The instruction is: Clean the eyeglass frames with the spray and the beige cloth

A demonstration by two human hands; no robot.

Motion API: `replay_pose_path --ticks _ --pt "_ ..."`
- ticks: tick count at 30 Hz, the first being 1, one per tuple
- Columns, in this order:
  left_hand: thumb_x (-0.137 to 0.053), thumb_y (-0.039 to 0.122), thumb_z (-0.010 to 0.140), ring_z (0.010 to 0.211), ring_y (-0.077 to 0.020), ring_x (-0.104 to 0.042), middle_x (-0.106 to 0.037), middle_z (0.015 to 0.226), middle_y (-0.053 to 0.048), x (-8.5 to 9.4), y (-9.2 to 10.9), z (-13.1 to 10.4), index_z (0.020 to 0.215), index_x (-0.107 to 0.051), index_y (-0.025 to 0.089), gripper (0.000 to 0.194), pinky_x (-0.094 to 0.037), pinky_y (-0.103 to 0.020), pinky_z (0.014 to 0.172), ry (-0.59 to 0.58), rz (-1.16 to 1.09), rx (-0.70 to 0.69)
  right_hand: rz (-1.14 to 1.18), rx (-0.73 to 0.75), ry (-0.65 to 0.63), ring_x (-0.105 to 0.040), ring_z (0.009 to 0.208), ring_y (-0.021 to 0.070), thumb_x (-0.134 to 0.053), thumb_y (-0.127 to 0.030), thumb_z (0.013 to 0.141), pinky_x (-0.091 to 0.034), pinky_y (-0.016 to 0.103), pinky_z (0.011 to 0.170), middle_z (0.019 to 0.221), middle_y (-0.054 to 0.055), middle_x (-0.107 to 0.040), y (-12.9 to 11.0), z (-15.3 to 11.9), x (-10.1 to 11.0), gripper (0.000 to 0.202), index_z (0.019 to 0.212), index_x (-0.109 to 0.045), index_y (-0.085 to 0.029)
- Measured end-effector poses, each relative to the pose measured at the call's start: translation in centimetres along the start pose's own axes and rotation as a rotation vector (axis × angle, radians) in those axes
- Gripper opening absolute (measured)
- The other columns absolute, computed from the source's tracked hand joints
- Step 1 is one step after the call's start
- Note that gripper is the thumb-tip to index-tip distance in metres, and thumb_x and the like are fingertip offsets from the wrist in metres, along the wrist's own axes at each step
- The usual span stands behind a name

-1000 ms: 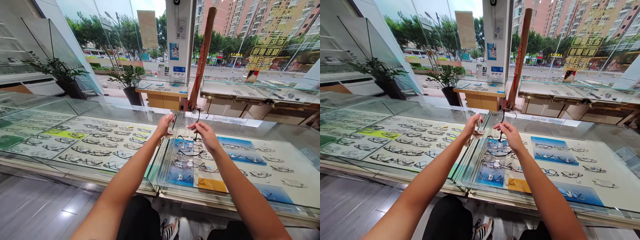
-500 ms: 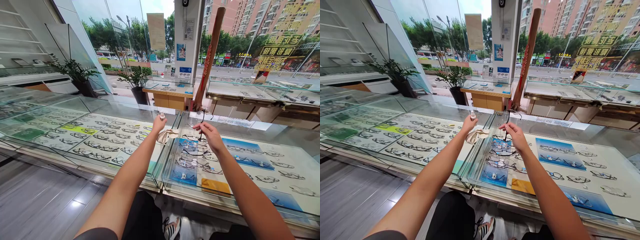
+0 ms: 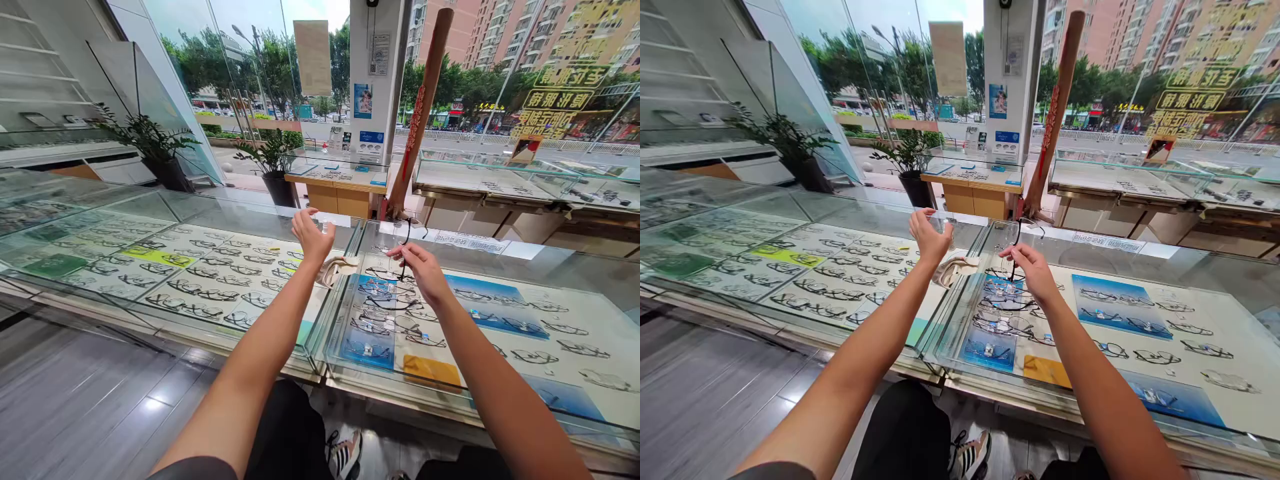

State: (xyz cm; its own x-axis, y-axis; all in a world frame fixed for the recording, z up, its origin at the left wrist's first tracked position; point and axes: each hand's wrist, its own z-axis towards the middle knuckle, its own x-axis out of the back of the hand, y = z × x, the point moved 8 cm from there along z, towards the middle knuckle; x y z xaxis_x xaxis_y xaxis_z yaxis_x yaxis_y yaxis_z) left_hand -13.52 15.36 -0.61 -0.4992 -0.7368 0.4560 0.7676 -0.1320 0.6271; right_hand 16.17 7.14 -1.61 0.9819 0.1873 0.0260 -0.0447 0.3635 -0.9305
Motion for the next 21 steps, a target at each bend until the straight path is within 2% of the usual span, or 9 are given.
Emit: replay_pose_path --ticks 1,3,5,6,7,9,13,17,21 --pt "-0.059 0.029 0.096 0.125 -0.0307 -0.061 -0.065 0.13 -0.015 0.0 1.3 -0.2 0.13 -0.054 0.019 0.036 -0.046 -0.043 0.109 -0.057 0.001 -0.076 0.003 -0.001 0.001 -0.059 0.1 0.0226 -0.064 -0.052 0.101 -0.044 0.037 0.089 0.11 0.005 -0.077 0.0 0.0 0.0 0.03 0.094 -0.079 -0.026" --pt "-0.053 0.027 0.097 0.109 -0.026 -0.067 -0.07 0.118 -0.011 -2.0 3.2 -1.3 0.125 -0.059 0.02 0.029 -0.051 -0.038 0.096 -0.392 0.034 -0.209 0.005 -0.001 0.003 -0.058 0.099 0.0224 -0.065 -0.052 0.1 -0.043 0.037 0.088 0.109 0.005 -0.076 0.0 0.1 0.0 0.03 0.094 -0.079 -0.026" --pt "-0.062 0.027 0.09 0.107 -0.0256 -0.069 -0.072 0.118 -0.009 -4.5 3.7 -3.4 0.119 -0.066 0.021 0.03 -0.052 -0.034 0.089 -0.754 0.12 -0.3 0.005 0.002 0.006 -0.057 0.098 0.0222 -0.065 -0.052 0.1 -0.043 0.037 0.088 0.106 0.005 -0.076 0.0 0.2 0.0 0.03 0.094 -0.08 -0.026" --pt "-0.069 0.026 0.083 0.108 -0.0267 -0.069 -0.073 0.12 -0.009 -5.3 3.4 -4.3 0.116 -0.07 0.022 0.033 -0.052 -0.034 0.088 -0.87 0.166 -0.321 0.005 0.003 0.005 -0.057 0.098 0.0222 -0.065 -0.052 0.1 -0.043 0.037 0.088 0.105 0.005 -0.075 0.0 0.2 0.0 0.03 0.094 -0.08 -0.026" --pt "-0.075 0.023 0.076 0.109 -0.0279 -0.07 -0.073 0.122 -0.009 -5.8 3.1 -4.9 0.113 -0.072 0.022 0.037 -0.052 -0.033 0.086 -0.935 0.202 -0.323 0.007 0.003 0.004 -0.057 0.098 0.022 -0.065 -0.051 0.1 -0.042 0.037 0.088 0.105 0.005 -0.075 -0.1 0.2 -0.1 0.03 0.094 -0.08 -0.027" --pt "-0.08 0.02 0.069 0.106 -0.0293 -0.071 -0.076 0.118 -0.009 -6.5 2.1 -5.1 0.107 -0.075 0.023 0.039 -0.052 -0.033 0.083 -0.967 0.237 -0.281 0.01 0.0 0.004 -0.057 0.098 0.0218 -0.065 -0.051 0.1 -0.042 0.037 0.089 0.106 0.005 -0.075 -0.1 0.2 0.0 0.03 0.093 -0.08 -0.026" --pt "-0.073 0.026 0.082 0.101 -0.0295 -0.073 -0.081 0.109 -0.009 -7.0 0.5 -4.4 0.1 -0.076 0.023 0.019 -0.052 -0.034 0.083 -0.948 0.258 -0.185 0.005 -0.008 0.005 -0.058 0.1 0.0221 -0.065 -0.05 0.099 -0.042 0.037 0.09 0.108 0.005 -0.076 -0.2 0.0 0.0 0.029 0.094 -0.079 -0.026" --pt "-0.071 0.028 0.086 0.094 -0.0311 -0.073 -0.081 0.098 -0.013 -6.9 -0.4 -3.6 0.086 -0.074 0.021 0.008 -0.051 -0.036 0.084 -0.878 0.225 -0.106 0.004 -0.007 0.007 -0.058 0.1 0.0223 -0.064 -0.05 0.099 -0.042 0.038 0.09 0.108 0.005 -0.076 -0.3 0.0 -0.1 0.029 0.093 -0.079 -0.025" --pt "-0.071 0.031 0.087 0.088 -0.0302 -0.07 -0.078 0.09 -0.013 -6.3 -0.7 -2.8 0.079 -0.069 0.021 0.013 -0.05 -0.037 0.082 -0.77 0.106 -0.038 -0.003 -0.005 0.008 -0.058 0.101 0.0225 -0.064 -0.05 0.1 -0.042 0.038 0.09 0.109 0.005 -0.076 -0.2 0.1 -0.1 0.029 0.094 -0.079 -0.026"
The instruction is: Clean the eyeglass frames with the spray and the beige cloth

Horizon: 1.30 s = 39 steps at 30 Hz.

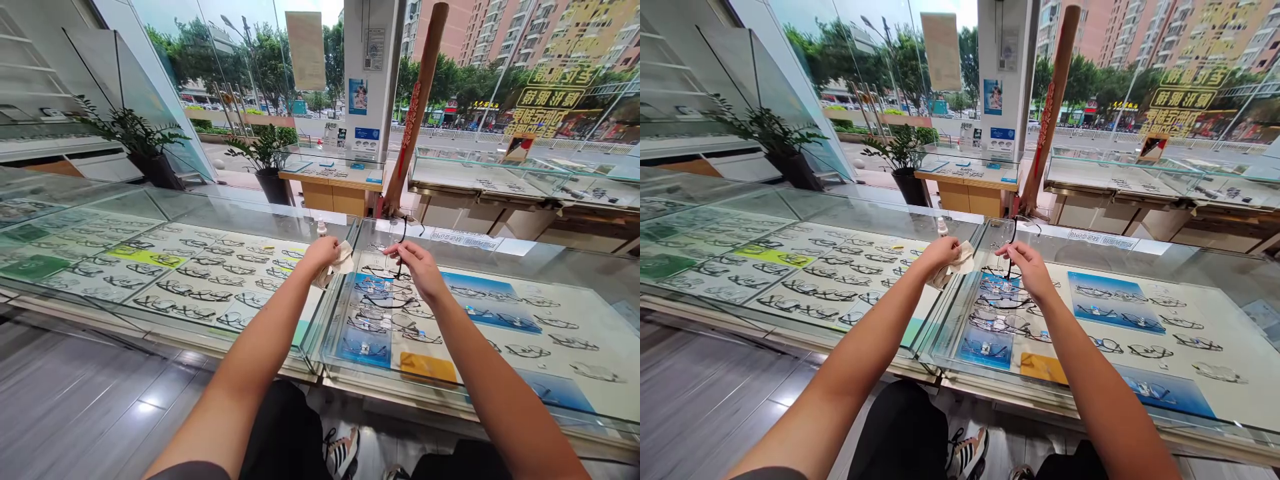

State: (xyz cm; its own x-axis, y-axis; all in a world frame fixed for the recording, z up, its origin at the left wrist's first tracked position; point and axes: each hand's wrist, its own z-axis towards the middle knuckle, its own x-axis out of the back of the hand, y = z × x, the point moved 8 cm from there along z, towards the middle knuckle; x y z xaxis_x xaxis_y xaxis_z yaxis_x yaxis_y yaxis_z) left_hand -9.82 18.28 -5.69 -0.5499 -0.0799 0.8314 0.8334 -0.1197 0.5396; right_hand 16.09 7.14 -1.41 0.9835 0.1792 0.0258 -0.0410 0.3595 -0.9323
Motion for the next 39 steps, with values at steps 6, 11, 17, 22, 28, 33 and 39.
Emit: replay_pose_path --ticks 6,11,17,22,28,33,39 --pt "-0.052 0.045 0.102 0.08 -0.0223 -0.067 -0.076 0.092 -0.008 3.0 1.1 0.4 0.103 -0.066 0.02 0.029 -0.049 -0.031 0.075 0.222 -0.312 -0.073 0.008 0.021 -0.01 -0.058 0.102 0.0229 -0.064 -0.05 0.101 -0.043 0.037 0.09 0.109 0.005 -0.075 -0.3 -0.1 -0.1 0.029 0.095 -0.079 -0.026" --pt "-0.075 0.064 0.085 0.055 -0.0129 -0.05 -0.061 0.067 0.003 4.2 3.7 -1.1 0.095 -0.061 0.021 0.047 -0.036 -0.024 0.056 0.245 -0.913 -0.152 0.019 0.035 -0.051 -0.059 0.103 0.023 -0.063 -0.051 0.102 -0.044 0.038 0.093 0.111 0.006 -0.075 -1.1 -0.6 -1.2 0.031 0.097 -0.08 -0.026" --pt "-0.084 0.051 0.081 0.054 -0.0094 -0.047 -0.053 0.062 0.007 4.6 8.1 -4.3 0.087 -0.052 0.022 0.043 -0.033 -0.022 0.055 0.254 -1.059 -0.297 0.078 0.038 -0.088 -0.063 0.105 0.0237 -0.068 -0.053 0.099 -0.045 0.039 0.096 0.108 0.005 -0.079 -1.3 -0.9 -2.7 0.03 0.095 -0.08 -0.025" --pt "-0.078 0.041 0.088 0.068 -0.0126 -0.059 -0.058 0.073 0.004 4.0 10.5 -6.3 0.086 -0.052 0.022 0.033 -0.044 -0.024 0.065 0.278 -0.956 -0.438 0.106 0.022 -0.09 -0.063 0.104 0.0235 -0.07 -0.055 0.098 -0.046 0.038 0.095 0.106 0.005 -0.08 -0.9 -0.9 -3.0 0.032 0.094 -0.08 -0.025" --pt "-0.067 0.042 0.099 0.078 -0.0149 -0.067 -0.074 0.097 -0.004 3.3 11.6 -8.1 0.093 -0.051 0.023 0.026 -0.051 -0.028 0.073 0.294 -0.843 -0.523 0.103 -0.003 -0.063 -0.063 0.103 0.0225 -0.07 -0.055 0.097 -0.046 0.037 0.098 0.105 0.004 -0.079 -0.3 -0.8 -2.9 0.032 0.094 -0.079 -0.024" --pt "-0.066 0.043 0.099 0.089 -0.0191 -0.075 -0.08 0.114 -0.009 3.7 11.9 -8.6 0.094 -0.051 0.024 0.025 -0.057 -0.032 0.082 0.306 -0.79 -0.514 0.114 -0.014 -0.076 -0.063 0.101 0.0224 -0.071 -0.058 0.095 -0.047 0.037 0.095 0.105 0.005 -0.078 -0.1 -0.8 -3.1 0.034 0.093 -0.079 -0.024" --pt "-0.058 0.051 0.105 0.104 -0.0236 -0.077 -0.079 0.13 -0.014 4.0 13.0 -9.6 0.096 -0.064 0.021 0.032 -0.057 -0.038 0.095 0.306 -0.661 -0.581 0.105 0.002 -0.09 -0.062 0.098 0.0216 -0.072 -0.061 0.094 -0.048 0.036 0.096 0.102 0.004 -0.077 -0.6 -0.9 -3.4 0.037 0.092 -0.078 -0.024"
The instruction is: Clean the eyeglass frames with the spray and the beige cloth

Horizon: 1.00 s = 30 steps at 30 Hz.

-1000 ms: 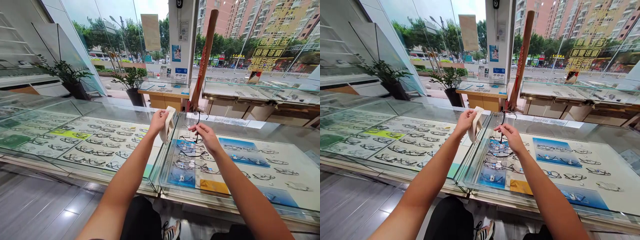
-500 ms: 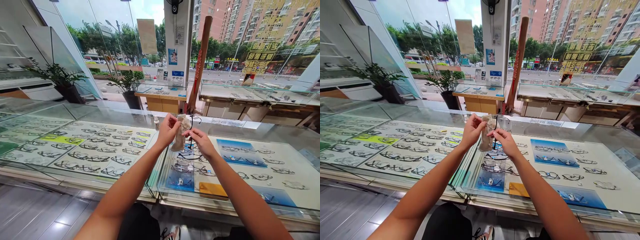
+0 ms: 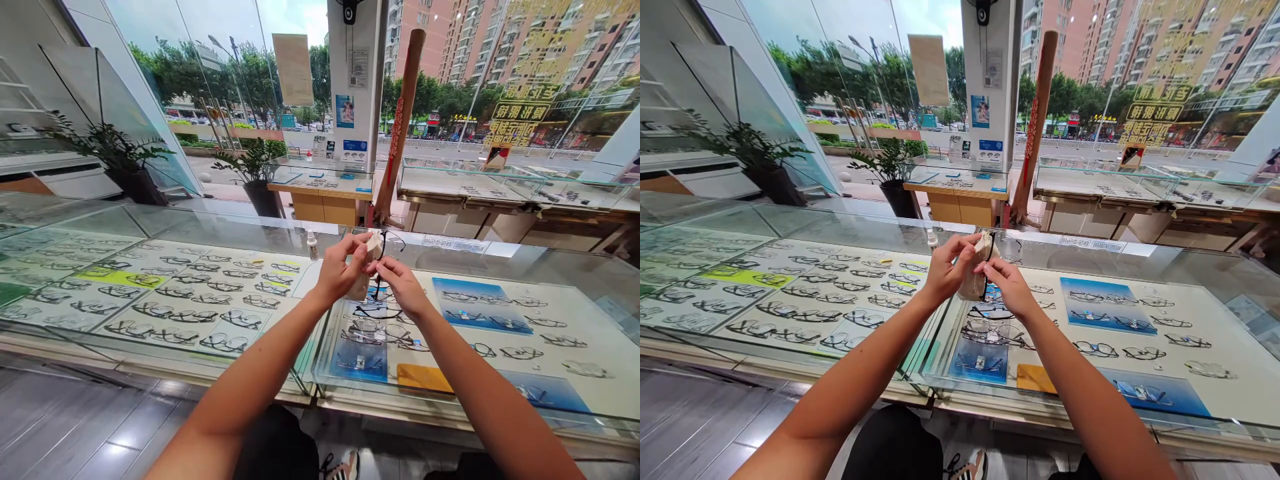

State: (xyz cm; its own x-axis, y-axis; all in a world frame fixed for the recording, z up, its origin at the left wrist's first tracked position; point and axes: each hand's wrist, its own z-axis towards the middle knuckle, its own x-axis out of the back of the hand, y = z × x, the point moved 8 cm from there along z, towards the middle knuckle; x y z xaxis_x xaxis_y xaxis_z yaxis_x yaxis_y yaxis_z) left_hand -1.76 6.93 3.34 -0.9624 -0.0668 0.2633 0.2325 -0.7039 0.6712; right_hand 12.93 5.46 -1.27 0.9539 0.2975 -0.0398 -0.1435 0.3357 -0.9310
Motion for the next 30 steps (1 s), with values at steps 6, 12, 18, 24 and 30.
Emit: replay_pose_path --ticks 6,12,18,24,30 --pt "-0.073 0.052 0.098 0.094 -0.0199 -0.076 -0.08 0.116 -0.01 0.6 -0.3 -0.2 0.089 -0.063 0.02 0.034 -0.058 -0.033 0.088 0.137 -0.086 0.021 -0.053 0.04 -0.061 -0.065 0.106 0.0241 -0.068 -0.062 0.097 -0.047 0.039 0.103 0.103 0.005 -0.077 -0.8 -0.3 -0.8 0.039 0.091 -0.076 -0.025" --pt "-0.084 0.059 0.086 0.084 -0.0174 -0.072 -0.076 0.099 -0.006 -0.3 -1.4 0.4 0.104 -0.064 0.02 0.047 -0.057 -0.029 0.077 0.01 -0.309 0.189 -0.086 0.061 -0.095 -0.065 0.104 0.0247 -0.067 -0.064 0.098 -0.048 0.04 0.101 0.102 0.005 -0.076 -1.5 -0.4 -1.0 0.041 0.094 -0.075 -0.024" --pt "-0.078 0.071 0.085 0.058 -0.0119 -0.054 -0.062 0.065 0.001 -1.5 -0.9 0.8 0.08 -0.066 0.018 0.055 -0.046 -0.027 0.059 -0.206 -0.39 0.28 -0.059 0.069 -0.118 -0.068 0.11 0.0267 -0.067 -0.065 0.098 -0.049 0.042 0.106 0.105 0.006 -0.077 -1.7 -0.4 -1.2 0.041 0.093 -0.075 -0.025" --pt "-0.087 0.062 0.082 0.051 -0.0098 -0.053 -0.06 0.062 0.004 -2.1 -1.0 0.5 0.09 -0.064 0.018 0.05 -0.038 -0.024 0.052 -0.241 -0.601 0.373 0.005 0.018 -0.121 -0.069 0.11 0.0261 -0.07 -0.065 0.096 -0.05 0.042 0.107 0.105 0.006 -0.079 -1.1 -0.5 -1.4 0.041 0.094 -0.077 -0.024" --pt "-0.092 0.054 0.079 0.047 -0.0106 -0.055 -0.059 0.061 0.007 -2.5 -1.1 0.1 0.104 -0.055 0.022 0.055 -0.037 -0.023 0.046 -0.255 -0.791 0.474 0.083 -0.024 -0.131 -0.07 0.112 0.0248 -0.07 -0.062 0.097 -0.049 0.04 0.11 0.109 0.006 -0.08 -0.2 -0.5 -1.7 0.039 0.095 -0.077 -0.024"
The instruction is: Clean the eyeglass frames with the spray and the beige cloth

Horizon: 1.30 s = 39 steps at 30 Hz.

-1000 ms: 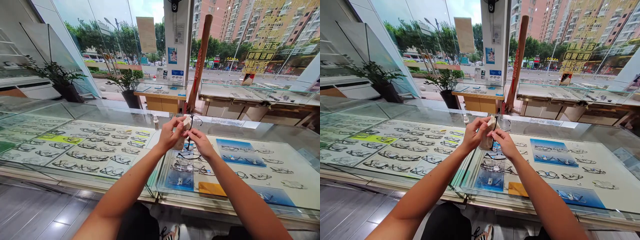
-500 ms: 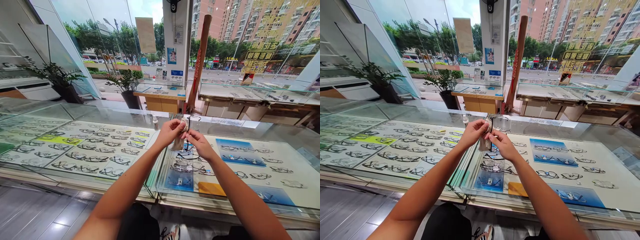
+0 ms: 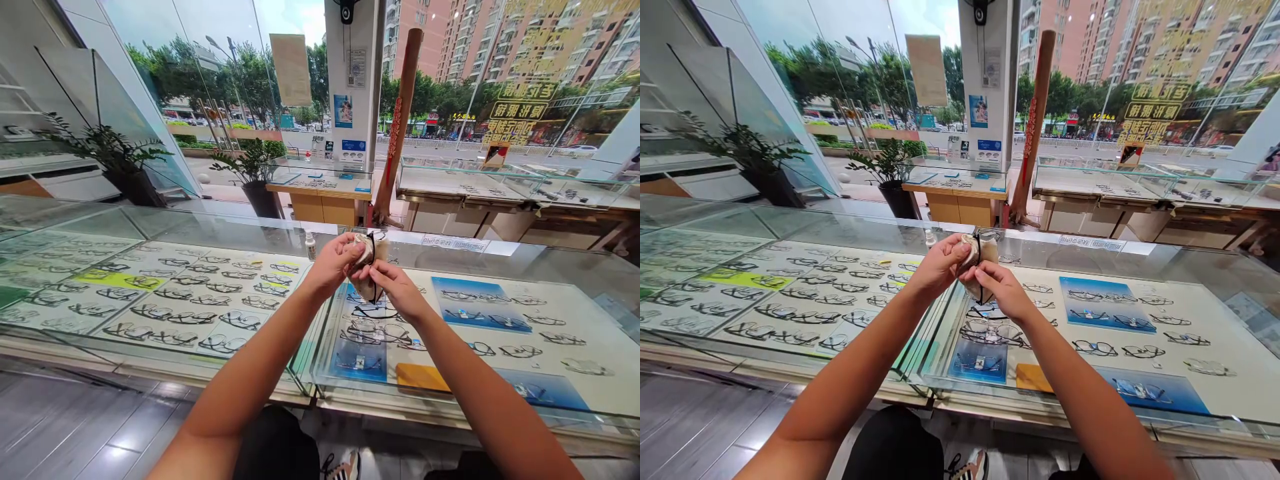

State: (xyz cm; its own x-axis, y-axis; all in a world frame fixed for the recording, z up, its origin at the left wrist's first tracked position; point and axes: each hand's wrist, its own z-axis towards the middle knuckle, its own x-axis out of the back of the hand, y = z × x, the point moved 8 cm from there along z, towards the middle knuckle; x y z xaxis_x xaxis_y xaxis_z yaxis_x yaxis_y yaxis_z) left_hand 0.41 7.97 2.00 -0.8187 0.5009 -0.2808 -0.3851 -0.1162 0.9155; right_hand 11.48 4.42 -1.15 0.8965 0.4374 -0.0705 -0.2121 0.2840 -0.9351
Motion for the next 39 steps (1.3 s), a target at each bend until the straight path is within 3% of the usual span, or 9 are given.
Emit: replay_pose_path --ticks 5,13,17,20,24,29,34,39 --pt "-0.097 0.049 0.074 0.048 -0.0094 -0.058 -0.066 0.073 0.007 0.1 0.6 -0.3 0.113 -0.051 0.024 0.065 -0.041 -0.023 0.048 0.042 -0.021 -0.035 -0.012 -0.008 0.02 -0.067 0.105 0.0226 -0.07 -0.062 0.097 -0.05 0.037 0.104 0.107 0.005 -0.077 0.5 0.0 0.2 0.039 0.098 -0.077 -0.024" --pt "-0.092 0.05 0.081 0.051 -0.0122 -0.061 -0.068 0.075 0.004 -0.8 1.4 -0.3 0.119 -0.054 0.024 0.059 -0.042 -0.026 0.05 -0.081 0.076 -0.103 -0.194 0.108 -0.003 -0.066 0.105 0.0266 -0.064 -0.062 0.101 -0.047 0.042 0.104 0.099 0.006 -0.075 -2.3 -0.5 0.1 0.039 0.094 -0.076 -0.025" --pt "-0.086 0.056 0.085 0.058 -0.0119 -0.057 -0.062 0.071 0.002 -1.0 1.0 -0.2 0.1 -0.062 0.02 0.046 -0.043 -0.027 0.058 -0.136 0.193 -0.079 -0.245 0.112 0.003 -0.065 0.102 0.0255 -0.062 -0.061 0.103 -0.047 0.04 0.1 0.101 0.005 -0.075 -2.5 -0.6 0.4 0.039 0.095 -0.075 -0.025" --pt "-0.082 0.061 0.087 0.066 -0.0128 -0.053 -0.058 0.069 0.001 -1.1 0.9 -0.2 0.086 -0.063 0.018 0.047 -0.043 -0.027 0.065 -0.16 0.304 -0.075 -0.285 0.091 0.043 -0.062 0.091 0.0234 -0.062 -0.064 0.101 -0.048 0.037 0.089 0.096 0.004 -0.072 -2.3 -0.6 1.0 0.043 0.095 -0.075 -0.024" --pt "-0.081 0.062 0.088 0.072 -0.0146 -0.054 -0.059 0.072 0.0 -0.7 0.7 -0.1 0.087 -0.068 0.016 0.047 -0.044 -0.027 0.07 -0.162 0.363 -0.06 -0.344 0.133 0.054 -0.063 0.096 0.025 -0.06 -0.064 0.102 -0.048 0.04 0.094 0.099 0.006 -0.073 -3.0 -0.6 1.1 0.043 0.093 -0.075 -0.025" --pt "-0.088 0.056 0.082 0.076 -0.0156 -0.059 -0.066 0.082 -0.002 0.1 0.7 0.1 0.096 -0.073 0.015 0.046 -0.048 -0.028 0.075 -0.122 0.351 -0.065 -0.473 0.201 0.063 -0.063 0.103 0.0254 -0.056 -0.062 0.105 -0.042 0.044 0.11 0.1 0.005 -0.074 -3.7 -0.7 1.0 0.043 0.092 -0.074 -0.025" --pt "-0.093 0.048 0.079 0.074 -0.0141 -0.059 -0.067 0.082 -0.002 0.1 0.6 0.1 0.097 -0.073 0.013 0.045 -0.049 -0.027 0.075 -0.106 0.299 -0.067 -0.365 0.164 0.015 -0.064 0.098 0.0226 -0.058 -0.058 0.105 -0.048 0.038 0.096 0.103 0.005 -0.074 -3.0 -0.5 1.3 0.04 0.097 -0.074 -0.022" --pt "-0.093 0.043 0.079 0.077 -0.0142 -0.061 -0.068 0.081 -0.002 0.2 0.3 0.1 0.093 -0.073 0.013 0.039 -0.05 -0.028 0.078 -0.109 0.242 -0.069 -0.346 0.152 0.043 -0.065 0.101 0.0232 -0.061 -0.058 0.104 -0.047 0.038 0.096 0.101 0.005 -0.074 -2.8 -0.3 1.5 0.039 0.094 -0.076 -0.024"
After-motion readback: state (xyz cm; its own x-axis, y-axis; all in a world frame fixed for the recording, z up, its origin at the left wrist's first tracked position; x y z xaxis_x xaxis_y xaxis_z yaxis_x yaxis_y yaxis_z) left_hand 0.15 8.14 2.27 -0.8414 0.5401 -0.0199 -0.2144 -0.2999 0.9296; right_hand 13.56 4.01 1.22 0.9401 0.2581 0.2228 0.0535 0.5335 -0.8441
